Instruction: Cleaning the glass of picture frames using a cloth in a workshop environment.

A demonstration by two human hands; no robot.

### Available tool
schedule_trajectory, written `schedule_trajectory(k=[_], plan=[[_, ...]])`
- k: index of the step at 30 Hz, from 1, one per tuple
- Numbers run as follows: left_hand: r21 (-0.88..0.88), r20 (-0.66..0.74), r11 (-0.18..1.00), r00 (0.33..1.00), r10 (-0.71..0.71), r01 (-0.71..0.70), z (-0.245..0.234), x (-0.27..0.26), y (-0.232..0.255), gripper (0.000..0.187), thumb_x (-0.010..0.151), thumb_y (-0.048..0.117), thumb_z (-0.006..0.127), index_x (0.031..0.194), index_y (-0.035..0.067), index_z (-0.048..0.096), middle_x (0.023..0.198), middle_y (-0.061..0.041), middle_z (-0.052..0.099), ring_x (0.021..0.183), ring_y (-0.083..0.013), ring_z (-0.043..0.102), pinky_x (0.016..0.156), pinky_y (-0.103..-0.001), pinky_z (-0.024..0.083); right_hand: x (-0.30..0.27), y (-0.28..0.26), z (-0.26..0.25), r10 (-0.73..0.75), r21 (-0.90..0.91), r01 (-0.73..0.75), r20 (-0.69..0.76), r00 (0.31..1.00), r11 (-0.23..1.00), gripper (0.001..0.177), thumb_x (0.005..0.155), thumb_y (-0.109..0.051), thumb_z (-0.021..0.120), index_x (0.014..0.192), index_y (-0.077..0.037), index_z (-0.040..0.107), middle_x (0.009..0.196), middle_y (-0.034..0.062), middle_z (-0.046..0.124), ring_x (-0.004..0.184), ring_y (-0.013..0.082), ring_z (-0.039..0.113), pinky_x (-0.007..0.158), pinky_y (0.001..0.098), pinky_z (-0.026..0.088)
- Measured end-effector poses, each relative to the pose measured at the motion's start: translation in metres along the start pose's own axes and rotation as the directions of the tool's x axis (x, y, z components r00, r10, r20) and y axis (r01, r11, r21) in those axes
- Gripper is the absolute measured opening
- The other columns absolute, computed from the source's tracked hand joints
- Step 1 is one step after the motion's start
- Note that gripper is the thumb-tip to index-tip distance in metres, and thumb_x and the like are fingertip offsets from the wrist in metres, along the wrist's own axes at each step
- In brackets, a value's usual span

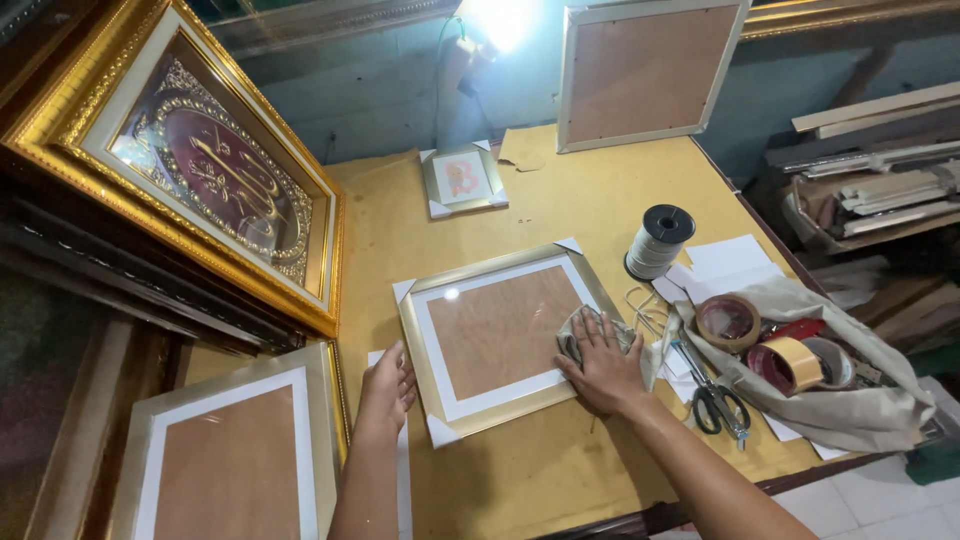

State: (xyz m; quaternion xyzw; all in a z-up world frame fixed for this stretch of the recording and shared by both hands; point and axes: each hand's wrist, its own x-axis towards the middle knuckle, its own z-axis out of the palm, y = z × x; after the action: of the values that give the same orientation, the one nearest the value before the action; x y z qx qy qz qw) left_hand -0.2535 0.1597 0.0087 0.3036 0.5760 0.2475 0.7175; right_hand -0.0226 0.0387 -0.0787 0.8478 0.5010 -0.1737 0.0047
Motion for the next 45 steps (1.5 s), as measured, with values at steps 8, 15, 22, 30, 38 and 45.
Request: schedule_trajectory(k=[8, 15, 22, 30, 38, 45], plan=[[-0.326, 0.135, 0.926, 0.960, 0.245, -0.190, 0.010, 0.044, -0.021, 0.037, 0.086, 0.044, 0.047, 0.097, 0.011, 0.058, 0.085, -0.004, 0.056, 0.081, -0.0177, 0.055, 0.074, -0.029, 0.041, -0.034, -0.087, -0.056, -0.255, 0.267, 0.215, 0.123, 0.959, 0.939, 0.066, 0.083, -0.056, 0.014, 0.140, -0.027, 0.001, 0.147, -0.0018, -0.007, 0.135, 0.0209, -0.009, 0.098, 0.0609, -0.008], [-0.772, 0.248, 0.633, 0.945, 0.213, 0.059, 0.026, 0.030, -0.016, 0.063, 0.081, 0.057, 0.035, 0.121, 0.010, 0.049, 0.115, -0.015, 0.052, 0.109, -0.0301, 0.048, 0.096, -0.039, 0.034, -0.015, -0.141, -0.062, -0.427, 0.286, 0.384, 0.105, 0.898, 0.878, 0.064, 0.084, -0.048, 0.019, 0.140, -0.025, 0.002, 0.148, -0.0057, -0.011, 0.135, 0.0168, -0.014, 0.099, 0.0588, -0.014], [-0.642, 0.109, 0.763, 0.978, 0.179, -0.068, 0.039, -0.020, 0.022, 0.057, 0.085, 0.052, 0.026, 0.120, 0.014, 0.050, 0.108, -0.014, 0.054, 0.100, -0.0312, 0.050, 0.087, -0.042, 0.037, 0.055, -0.053, -0.060, 0.055, 0.402, -0.093, 0.103, 0.993, 0.911, 0.072, 0.077, -0.058, 0.001, 0.140, -0.021, 0.000, 0.148, -0.0054, -0.005, 0.136, 0.0209, -0.008, 0.103, 0.0591, -0.007], [-0.601, 0.069, 0.731, 0.891, 0.450, -0.323, 0.029, 0.017, 0.003, 0.058, 0.086, 0.040, 0.021, 0.133, 0.008, 0.035, 0.137, -0.009, 0.040, 0.129, -0.0207, 0.034, 0.107, -0.032, 0.022, 0.026, -0.153, -0.082, -0.169, 0.388, 0.100, 0.148, 0.974, 0.916, 0.072, 0.077, -0.055, -0.001, 0.140, -0.021, -0.006, 0.147, -0.0038, -0.013, 0.136, 0.0170, -0.011, 0.103, 0.0533, -0.011], [-0.728, 0.146, 0.623, 0.822, 0.550, -0.288, 0.025, 0.010, 0.006, 0.061, 0.084, 0.044, 0.026, 0.134, 0.009, 0.032, 0.137, -0.015, 0.037, 0.127, -0.0270, 0.033, 0.104, -0.039, 0.022, 0.066, -0.174, -0.081, -0.387, 0.338, 0.354, 0.034, 0.921, 0.872, 0.068, 0.080, -0.054, 0.008, 0.139, -0.022, 0.001, 0.148, -0.0049, -0.005, 0.135, 0.0125, -0.009, 0.100, 0.0561, -0.017], [-0.527, 0.119, 0.804, 0.913, 0.391, -0.276, 0.029, -0.027, 0.030, 0.070, 0.071, 0.050, 0.030, 0.135, 0.022, 0.033, 0.132, -0.013, 0.046, 0.118, -0.0306, 0.045, 0.094, -0.048, 0.037, 0.099, -0.107, -0.073, -0.061, 0.311, 0.030, 0.091, 0.994, 0.950, 0.075, 0.076, -0.060, 0.004, 0.140, -0.020, -0.003, 0.148, -0.0055, -0.007, 0.136, 0.0120, -0.008, 0.102, 0.0584, -0.008]])
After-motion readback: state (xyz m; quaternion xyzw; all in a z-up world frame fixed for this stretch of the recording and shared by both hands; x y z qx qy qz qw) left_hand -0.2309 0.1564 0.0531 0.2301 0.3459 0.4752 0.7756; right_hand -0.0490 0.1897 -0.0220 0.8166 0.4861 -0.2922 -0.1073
